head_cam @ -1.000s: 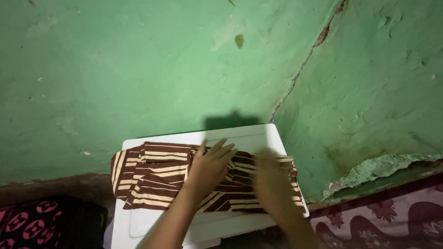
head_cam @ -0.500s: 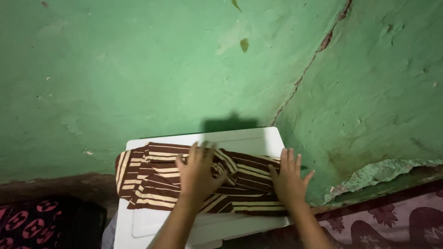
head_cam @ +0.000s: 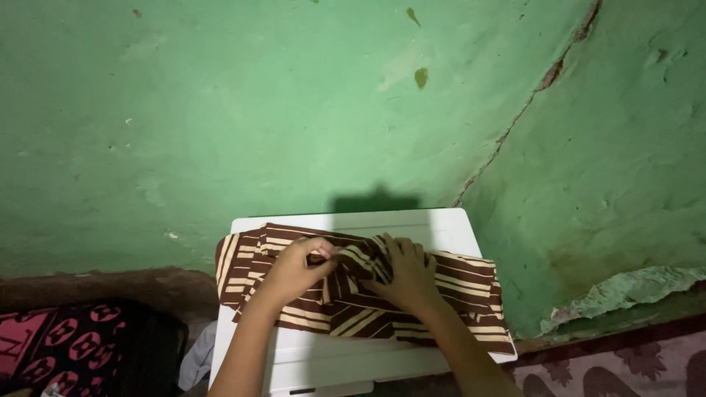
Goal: Folding various pieces of clothing and placing them in a white storage bin.
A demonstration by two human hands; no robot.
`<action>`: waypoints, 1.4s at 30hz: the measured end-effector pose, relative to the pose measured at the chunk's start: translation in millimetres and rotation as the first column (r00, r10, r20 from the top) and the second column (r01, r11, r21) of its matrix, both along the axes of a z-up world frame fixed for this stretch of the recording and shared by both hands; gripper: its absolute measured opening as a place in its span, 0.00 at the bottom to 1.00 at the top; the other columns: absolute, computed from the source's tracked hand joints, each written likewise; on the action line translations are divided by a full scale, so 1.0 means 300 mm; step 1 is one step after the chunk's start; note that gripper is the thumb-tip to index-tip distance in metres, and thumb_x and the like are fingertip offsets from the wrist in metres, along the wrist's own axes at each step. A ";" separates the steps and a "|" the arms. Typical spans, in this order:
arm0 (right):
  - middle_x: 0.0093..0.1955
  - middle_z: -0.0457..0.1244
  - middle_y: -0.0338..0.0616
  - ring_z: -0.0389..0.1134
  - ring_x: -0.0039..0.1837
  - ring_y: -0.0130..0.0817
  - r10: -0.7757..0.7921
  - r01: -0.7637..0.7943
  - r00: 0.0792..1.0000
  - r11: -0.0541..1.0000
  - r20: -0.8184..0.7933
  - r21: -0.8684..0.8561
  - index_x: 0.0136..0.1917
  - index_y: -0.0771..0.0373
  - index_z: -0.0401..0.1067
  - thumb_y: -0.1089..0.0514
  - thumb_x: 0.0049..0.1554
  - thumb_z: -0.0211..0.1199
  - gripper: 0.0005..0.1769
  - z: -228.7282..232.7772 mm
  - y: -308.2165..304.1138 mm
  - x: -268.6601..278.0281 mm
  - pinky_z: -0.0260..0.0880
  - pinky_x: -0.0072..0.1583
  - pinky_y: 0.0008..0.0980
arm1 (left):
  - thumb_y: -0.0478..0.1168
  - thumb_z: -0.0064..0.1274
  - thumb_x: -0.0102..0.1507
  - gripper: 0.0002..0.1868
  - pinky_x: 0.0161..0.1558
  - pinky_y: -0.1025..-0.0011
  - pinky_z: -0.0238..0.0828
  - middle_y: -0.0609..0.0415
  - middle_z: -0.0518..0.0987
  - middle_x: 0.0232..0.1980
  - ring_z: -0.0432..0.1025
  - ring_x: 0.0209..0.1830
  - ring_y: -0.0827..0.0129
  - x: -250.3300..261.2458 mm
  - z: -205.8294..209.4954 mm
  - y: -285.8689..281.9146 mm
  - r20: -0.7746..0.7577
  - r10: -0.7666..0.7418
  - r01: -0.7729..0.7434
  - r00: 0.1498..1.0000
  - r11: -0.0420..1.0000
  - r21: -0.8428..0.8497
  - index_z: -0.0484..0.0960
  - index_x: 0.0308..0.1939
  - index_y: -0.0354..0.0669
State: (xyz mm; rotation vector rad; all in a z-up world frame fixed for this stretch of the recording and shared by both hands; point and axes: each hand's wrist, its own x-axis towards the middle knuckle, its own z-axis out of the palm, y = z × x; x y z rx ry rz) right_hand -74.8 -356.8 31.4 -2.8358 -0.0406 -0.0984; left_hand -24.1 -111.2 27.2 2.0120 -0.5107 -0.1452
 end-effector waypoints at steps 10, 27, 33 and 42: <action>0.46 0.70 0.48 0.71 0.48 0.43 -0.148 0.205 0.974 0.902 -0.172 0.379 0.57 0.60 0.75 0.52 0.52 0.72 0.21 -0.052 -0.264 0.003 0.74 0.52 0.43 | 0.39 0.56 0.64 0.18 0.59 0.66 0.68 0.54 0.81 0.58 0.74 0.57 0.66 -0.050 0.015 0.006 0.068 -0.019 0.033 0.997 0.979 -0.201 0.79 0.59 0.45; 0.41 0.67 0.46 0.73 0.39 0.35 -0.123 0.556 0.831 0.209 -0.542 0.804 0.52 0.67 0.71 0.41 0.63 0.50 0.25 0.040 -0.335 -0.131 0.78 0.42 0.38 | 0.49 0.62 0.60 0.15 0.46 0.64 0.74 0.45 0.84 0.42 0.79 0.42 0.57 -0.005 -0.003 -0.015 0.037 0.082 -0.086 0.996 0.986 0.144 0.87 0.45 0.45; 0.40 0.68 0.57 0.70 0.44 0.47 -0.436 0.487 0.873 0.777 -0.218 0.398 0.55 0.69 0.71 0.36 0.58 0.66 0.32 -0.001 -0.229 -0.090 0.73 0.49 0.45 | 0.47 0.61 0.61 0.12 0.43 0.68 0.73 0.51 0.86 0.35 0.78 0.34 0.66 0.012 -0.031 -0.017 -0.096 0.034 -0.029 0.995 0.998 0.052 0.87 0.41 0.43; 0.39 0.64 0.39 0.63 0.42 0.27 -0.320 0.051 0.935 0.554 0.156 0.831 0.48 0.64 0.72 0.54 0.59 0.64 0.11 -0.179 -0.225 -0.035 0.66 0.47 0.28 | 0.50 0.59 0.62 0.14 0.44 0.65 0.72 0.46 0.82 0.37 0.76 0.38 0.61 0.032 -0.074 -0.017 -0.038 0.086 -0.080 0.996 0.989 0.121 0.88 0.44 0.48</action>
